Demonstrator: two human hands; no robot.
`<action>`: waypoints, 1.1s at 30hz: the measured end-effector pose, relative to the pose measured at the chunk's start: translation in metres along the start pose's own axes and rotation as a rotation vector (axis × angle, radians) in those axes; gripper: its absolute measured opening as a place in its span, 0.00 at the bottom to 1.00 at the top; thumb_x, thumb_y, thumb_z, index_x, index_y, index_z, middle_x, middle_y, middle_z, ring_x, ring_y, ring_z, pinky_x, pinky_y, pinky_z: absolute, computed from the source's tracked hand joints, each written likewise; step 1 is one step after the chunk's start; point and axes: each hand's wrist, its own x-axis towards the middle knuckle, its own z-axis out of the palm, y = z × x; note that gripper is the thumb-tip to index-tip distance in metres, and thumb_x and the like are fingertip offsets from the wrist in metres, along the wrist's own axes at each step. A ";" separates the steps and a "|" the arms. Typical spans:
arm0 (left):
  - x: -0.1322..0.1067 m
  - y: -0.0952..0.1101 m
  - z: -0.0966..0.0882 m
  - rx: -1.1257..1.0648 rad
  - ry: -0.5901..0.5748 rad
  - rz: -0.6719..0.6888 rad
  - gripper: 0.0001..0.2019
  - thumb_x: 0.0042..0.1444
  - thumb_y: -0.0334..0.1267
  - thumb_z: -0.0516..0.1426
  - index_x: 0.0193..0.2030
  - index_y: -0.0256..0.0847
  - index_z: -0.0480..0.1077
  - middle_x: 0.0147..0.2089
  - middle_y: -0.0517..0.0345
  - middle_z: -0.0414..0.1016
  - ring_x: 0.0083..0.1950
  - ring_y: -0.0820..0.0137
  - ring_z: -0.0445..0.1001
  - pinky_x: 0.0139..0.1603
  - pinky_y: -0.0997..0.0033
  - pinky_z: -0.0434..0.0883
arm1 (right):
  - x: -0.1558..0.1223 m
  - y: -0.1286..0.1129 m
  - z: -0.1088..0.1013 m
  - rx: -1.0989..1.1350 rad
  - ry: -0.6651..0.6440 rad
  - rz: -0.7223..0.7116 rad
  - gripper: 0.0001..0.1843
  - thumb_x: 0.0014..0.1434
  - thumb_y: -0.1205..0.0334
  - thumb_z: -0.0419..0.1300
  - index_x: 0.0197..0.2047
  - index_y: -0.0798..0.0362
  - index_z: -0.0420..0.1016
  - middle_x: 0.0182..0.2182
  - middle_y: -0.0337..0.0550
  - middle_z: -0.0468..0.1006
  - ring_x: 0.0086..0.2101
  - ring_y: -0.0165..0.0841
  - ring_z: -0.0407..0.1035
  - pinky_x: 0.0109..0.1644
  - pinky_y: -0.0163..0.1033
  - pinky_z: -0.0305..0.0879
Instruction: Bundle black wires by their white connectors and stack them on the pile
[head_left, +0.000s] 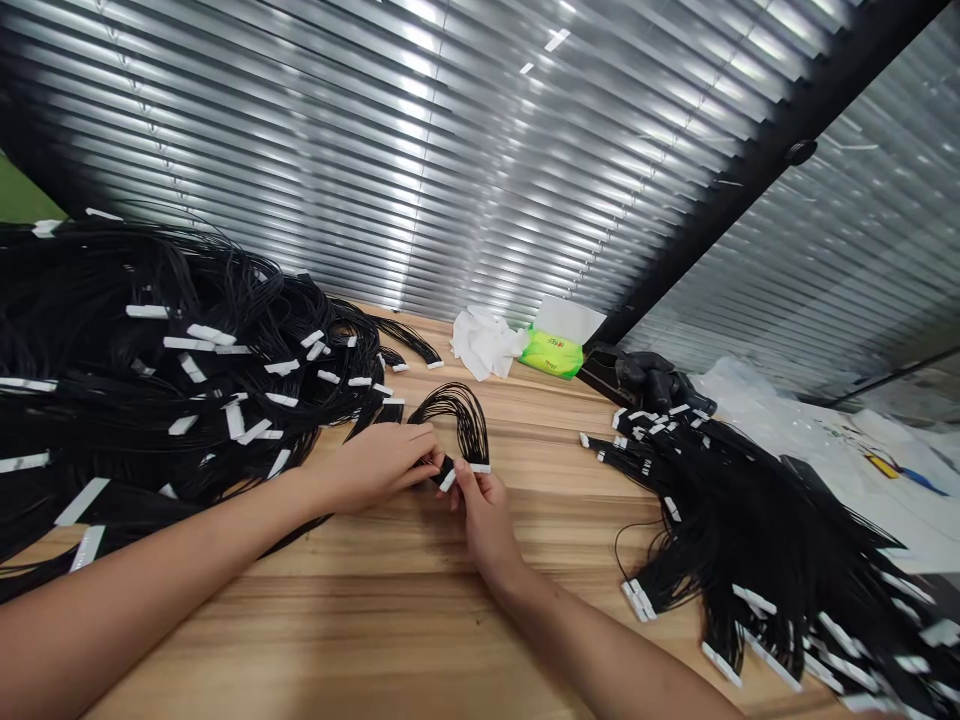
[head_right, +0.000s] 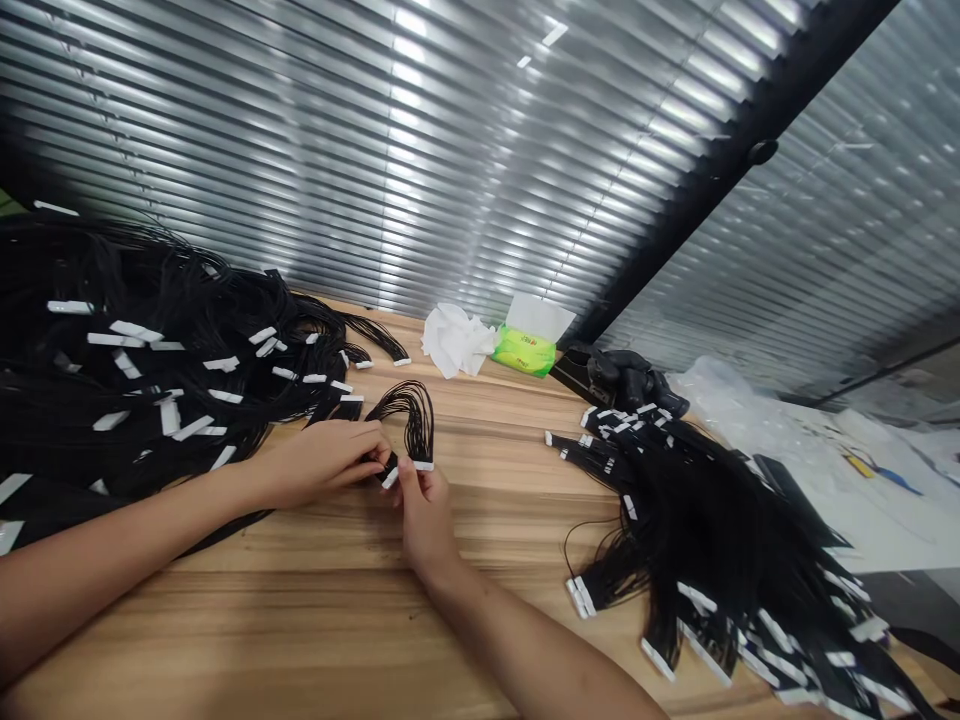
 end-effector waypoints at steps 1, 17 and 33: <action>0.000 -0.001 0.001 0.012 -0.001 0.016 0.08 0.63 0.39 0.48 0.37 0.41 0.66 0.36 0.59 0.71 0.36 0.69 0.69 0.36 0.70 0.60 | 0.000 0.000 0.000 -0.001 -0.004 0.001 0.26 0.51 0.38 0.58 0.19 0.52 0.65 0.16 0.36 0.67 0.20 0.28 0.60 0.28 0.35 0.56; -0.012 -0.009 0.007 0.290 0.498 0.200 0.16 0.62 0.38 0.50 0.23 0.41 0.66 0.19 0.64 0.65 0.23 0.74 0.61 0.33 0.69 0.60 | 0.004 0.000 -0.003 0.400 0.140 0.040 0.19 0.49 0.46 0.63 0.22 0.53 0.67 0.17 0.34 0.66 0.21 0.27 0.57 0.26 0.34 0.51; -0.006 -0.006 0.008 -0.124 0.658 -0.095 0.06 0.58 0.38 0.54 0.36 0.40 0.70 0.42 0.54 0.75 0.47 0.66 0.70 0.51 0.63 0.62 | -0.022 -0.014 0.010 0.524 -0.123 0.021 0.18 0.48 0.46 0.64 0.24 0.52 0.70 0.23 0.38 0.73 0.20 0.25 0.51 0.27 0.35 0.51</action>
